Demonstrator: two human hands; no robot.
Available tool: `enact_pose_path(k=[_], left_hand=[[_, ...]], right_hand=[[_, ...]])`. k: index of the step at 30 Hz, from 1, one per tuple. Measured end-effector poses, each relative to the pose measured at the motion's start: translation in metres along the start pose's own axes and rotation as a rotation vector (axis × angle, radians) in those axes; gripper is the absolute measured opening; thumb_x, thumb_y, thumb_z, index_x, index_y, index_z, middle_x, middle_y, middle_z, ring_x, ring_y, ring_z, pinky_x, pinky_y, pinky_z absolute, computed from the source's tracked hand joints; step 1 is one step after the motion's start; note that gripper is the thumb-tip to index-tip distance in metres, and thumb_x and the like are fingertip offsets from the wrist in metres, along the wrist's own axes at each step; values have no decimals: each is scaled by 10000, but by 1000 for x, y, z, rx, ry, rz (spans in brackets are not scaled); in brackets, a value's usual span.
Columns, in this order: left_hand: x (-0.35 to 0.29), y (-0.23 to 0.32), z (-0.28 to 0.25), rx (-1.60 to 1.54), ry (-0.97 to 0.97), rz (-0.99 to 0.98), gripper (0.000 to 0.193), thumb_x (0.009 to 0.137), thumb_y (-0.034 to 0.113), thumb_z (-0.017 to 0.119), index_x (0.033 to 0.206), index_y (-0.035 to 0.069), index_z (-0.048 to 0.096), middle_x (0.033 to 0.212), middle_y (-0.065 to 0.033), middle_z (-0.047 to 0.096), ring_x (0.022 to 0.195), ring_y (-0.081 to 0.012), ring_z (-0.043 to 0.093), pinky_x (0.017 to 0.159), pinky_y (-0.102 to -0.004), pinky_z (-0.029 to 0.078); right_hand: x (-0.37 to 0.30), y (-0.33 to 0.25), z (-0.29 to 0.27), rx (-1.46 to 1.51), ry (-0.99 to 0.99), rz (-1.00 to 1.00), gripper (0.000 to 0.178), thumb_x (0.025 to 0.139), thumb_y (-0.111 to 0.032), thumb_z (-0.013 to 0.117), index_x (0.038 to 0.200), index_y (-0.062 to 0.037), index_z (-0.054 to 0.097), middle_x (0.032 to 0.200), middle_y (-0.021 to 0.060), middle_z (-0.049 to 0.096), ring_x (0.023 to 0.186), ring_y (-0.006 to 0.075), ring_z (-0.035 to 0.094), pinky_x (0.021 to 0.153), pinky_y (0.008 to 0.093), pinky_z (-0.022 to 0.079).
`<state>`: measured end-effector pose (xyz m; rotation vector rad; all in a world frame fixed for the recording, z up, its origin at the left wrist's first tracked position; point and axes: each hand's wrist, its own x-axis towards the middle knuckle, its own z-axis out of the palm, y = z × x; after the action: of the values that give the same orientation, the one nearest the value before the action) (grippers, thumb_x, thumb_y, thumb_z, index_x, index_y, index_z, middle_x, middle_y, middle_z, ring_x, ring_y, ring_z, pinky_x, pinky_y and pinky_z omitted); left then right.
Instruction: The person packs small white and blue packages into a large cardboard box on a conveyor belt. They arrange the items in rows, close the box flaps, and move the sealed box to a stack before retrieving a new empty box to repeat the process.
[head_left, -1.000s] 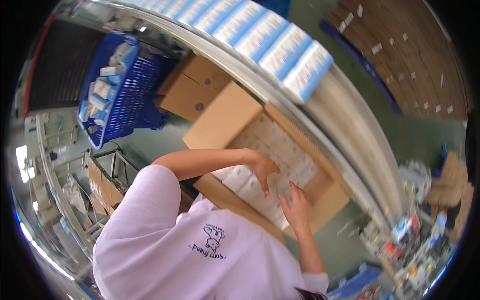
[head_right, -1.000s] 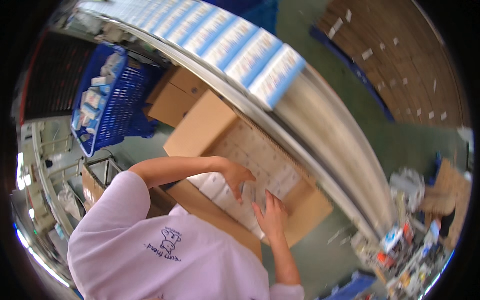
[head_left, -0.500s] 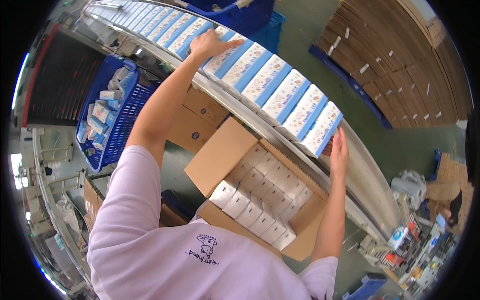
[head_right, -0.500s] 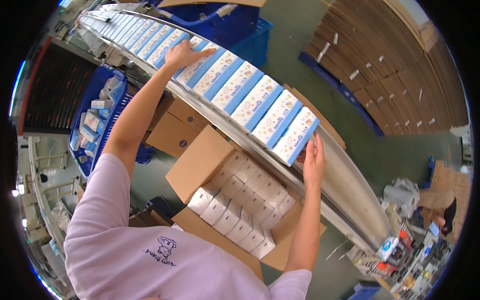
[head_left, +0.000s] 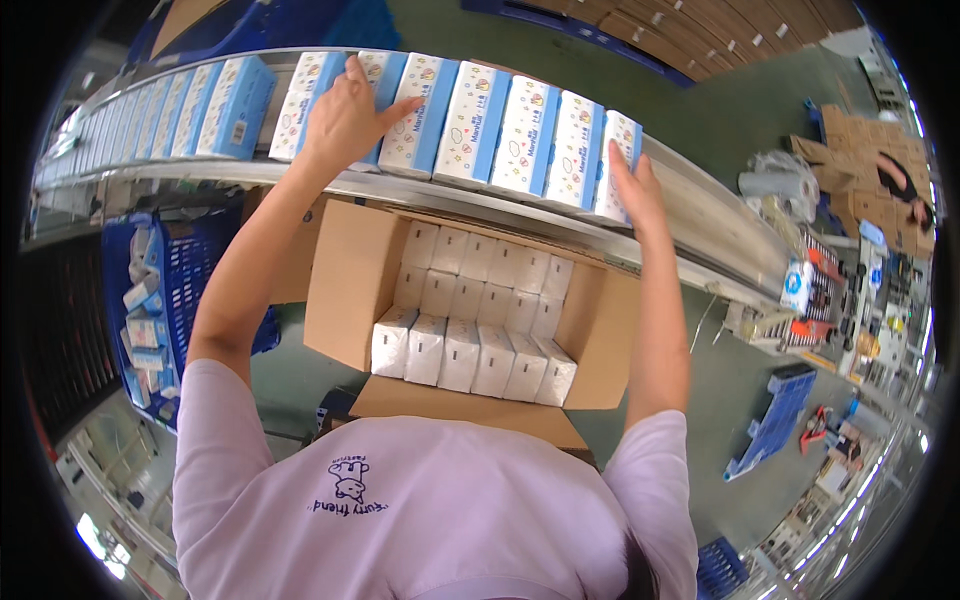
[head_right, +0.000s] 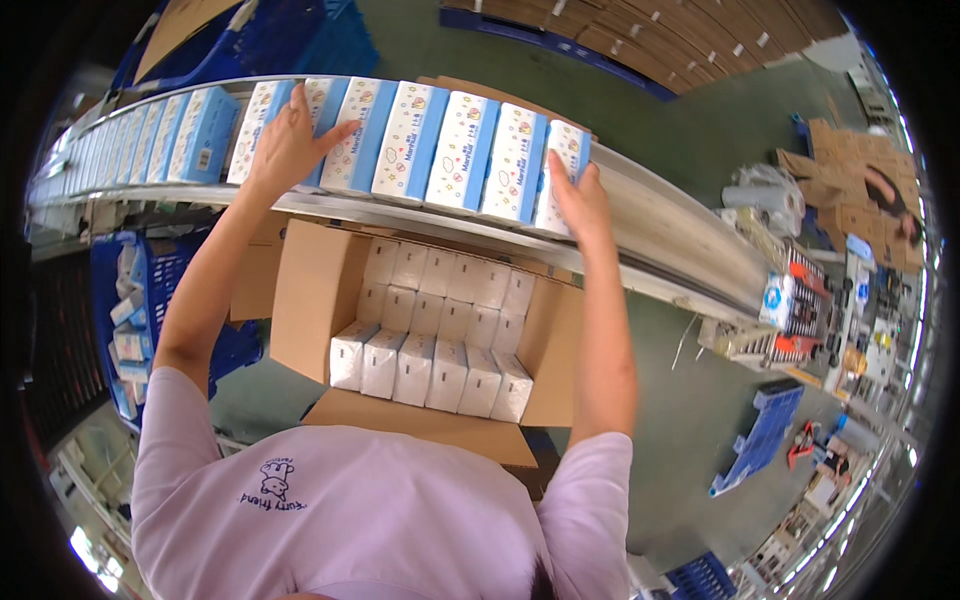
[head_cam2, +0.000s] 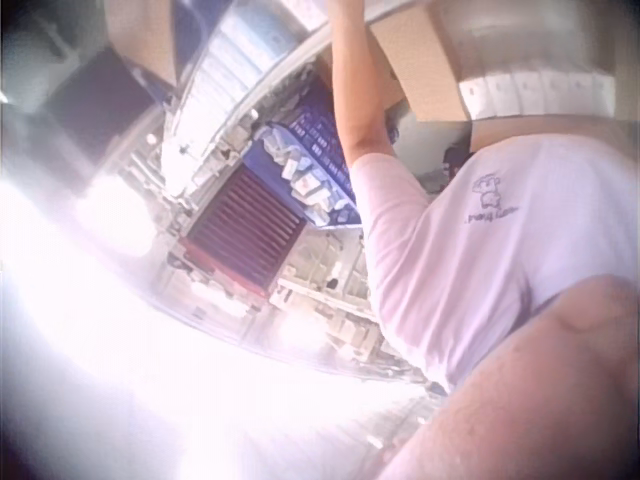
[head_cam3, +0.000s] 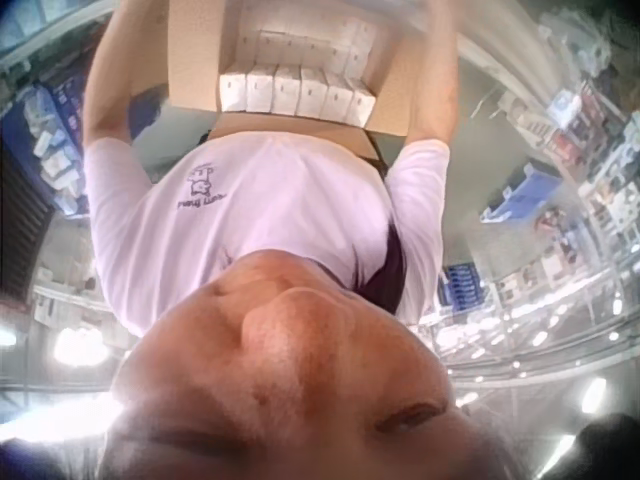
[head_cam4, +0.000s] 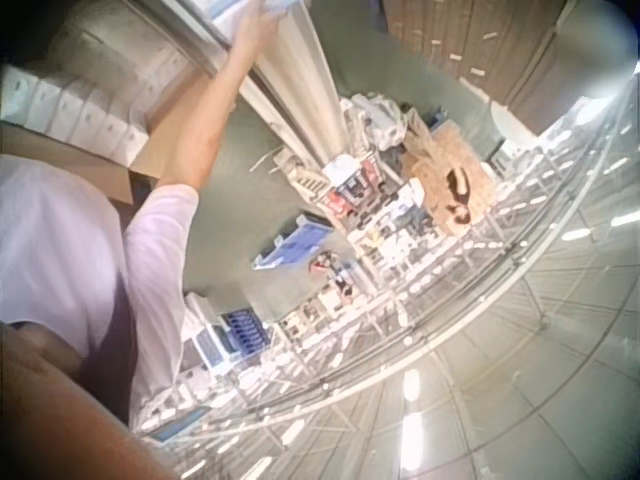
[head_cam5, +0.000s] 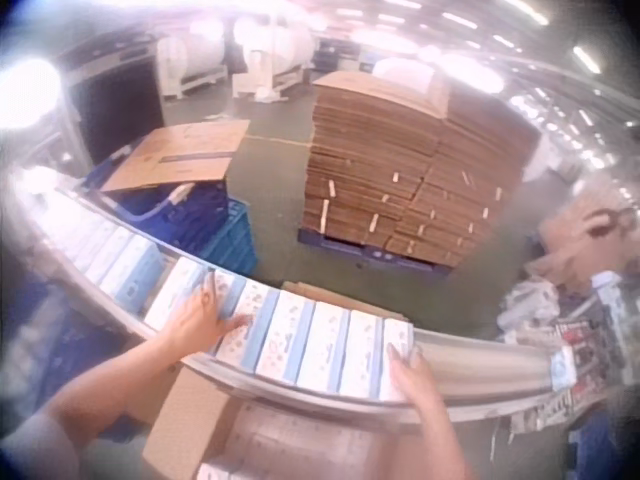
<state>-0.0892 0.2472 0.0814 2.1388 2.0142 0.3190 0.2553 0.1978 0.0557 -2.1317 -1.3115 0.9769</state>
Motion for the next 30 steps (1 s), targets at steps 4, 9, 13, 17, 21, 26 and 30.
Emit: enact_pose_path(k=[4, 9, 13, 17, 21, 26, 30], left_hand=[[9, 14, 22, -277, -166, -210, 1026, 573, 701, 663, 1123, -131, 424, 935, -257, 602, 826, -311, 635, 679, -319, 516], [-24, 30, -7, -642, 99, 31, 840, 561, 574, 763, 1017, -63, 460, 910, -221, 615, 760, -255, 653, 657, -325, 528], [-133, 51, -48, -1024, 231, 138, 879, 582, 125, 838, 1239, -16, 273, 1113, -176, 494, 990, -240, 563, 805, -335, 511], [-210, 35, -27, -881, -141, -163, 844, 624, 245, 808, 1220, -66, 297, 1088, -203, 529, 1001, -266, 569, 834, -361, 482], [-167, 21, 65, -28, -776, 56, 551, 787, 485, 527, 910, -44, 623, 820, -247, 616, 789, -353, 616, 714, -421, 486], [-128, -7, 199, 378, -772, 668, 363, 787, 383, 537, 770, 50, 679, 800, -154, 645, 747, -291, 632, 649, -394, 496], [-131, 6, 191, 165, -623, 921, 370, 818, 381, 507, 738, 62, 676, 753, -158, 635, 694, -313, 622, 578, -397, 487]], right_hand=[[-6, 9, -1, -30, 142, -81, 849, 685, -634, 611, 1095, 86, 426, 1012, 233, 590, 936, 302, 591, 839, 348, 445], [-67, -11, -46, 363, 298, -314, 791, 593, -400, 807, 1127, 35, 417, 972, 186, 607, 857, 248, 611, 778, 350, 478], [-175, 38, -58, 153, 665, -452, 1060, 513, -328, 862, 1277, 37, 225, 1158, 186, 467, 1041, 263, 504, 886, 391, 420], [-242, 65, -23, 55, 370, -354, 1104, 570, -376, 826, 1301, 95, 147, 1193, 238, 428, 1077, 324, 487, 928, 393, 388], [-177, 80, 34, -684, -411, 158, 691, 773, -524, 564, 1112, 76, 525, 901, 262, 608, 869, 380, 601, 751, 395, 483], [-91, 143, 88, -966, -640, -133, 496, 841, -479, 457, 813, -40, 685, 869, 180, 643, 835, 329, 616, 693, 411, 487], [-100, 105, 79, -795, -546, 33, 492, 878, -463, 392, 942, -57, 663, 895, 177, 641, 842, 341, 612, 712, 424, 484]])
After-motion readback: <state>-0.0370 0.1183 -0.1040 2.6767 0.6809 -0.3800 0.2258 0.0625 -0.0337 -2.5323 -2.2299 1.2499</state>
